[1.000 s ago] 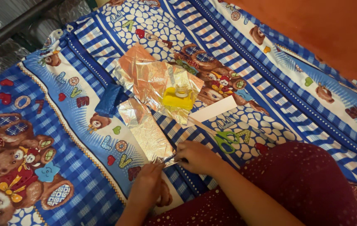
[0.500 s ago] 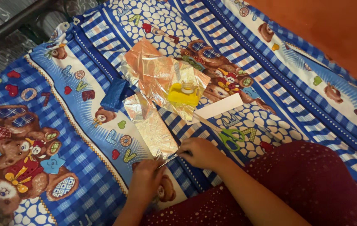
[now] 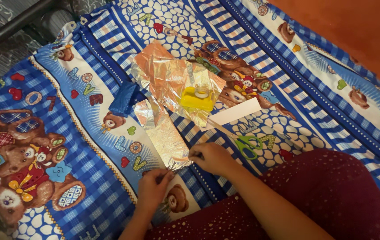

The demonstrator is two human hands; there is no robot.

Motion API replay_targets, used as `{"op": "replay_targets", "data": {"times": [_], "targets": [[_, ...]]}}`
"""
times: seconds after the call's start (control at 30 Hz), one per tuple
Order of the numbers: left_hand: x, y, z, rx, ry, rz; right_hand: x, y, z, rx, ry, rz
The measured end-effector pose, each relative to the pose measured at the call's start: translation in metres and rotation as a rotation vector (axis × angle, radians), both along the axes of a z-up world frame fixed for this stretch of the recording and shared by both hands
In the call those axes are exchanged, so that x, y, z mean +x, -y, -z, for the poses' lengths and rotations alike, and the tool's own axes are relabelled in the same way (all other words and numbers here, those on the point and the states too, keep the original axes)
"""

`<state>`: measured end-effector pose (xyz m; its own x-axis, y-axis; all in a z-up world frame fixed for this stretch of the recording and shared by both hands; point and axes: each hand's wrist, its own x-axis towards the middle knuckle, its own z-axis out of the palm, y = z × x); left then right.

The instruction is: The person wraps a rectangular object with silver foil, folds the edges, and secures them with clear tape. They then use scissors to trim excess foil from the ends. The wrapped item remains on the bed.

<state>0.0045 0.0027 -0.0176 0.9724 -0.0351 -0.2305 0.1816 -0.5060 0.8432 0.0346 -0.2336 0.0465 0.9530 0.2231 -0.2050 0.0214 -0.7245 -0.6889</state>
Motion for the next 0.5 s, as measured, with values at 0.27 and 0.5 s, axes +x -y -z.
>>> {"op": "replay_targets", "data": {"times": [0.27, 0.5], "targets": [[0.0026, 0.0016, -0.0034, 0.043, -0.098, -0.012, -0.0006, -0.0002, 0.0040, 0.060, -0.057, 0.078], [0.0038, 0.0049, 0.0001, 0.120, -0.111, -0.026, 0.0006, -0.0001, 0.0074, 0.113, -0.047, 0.108]]}}
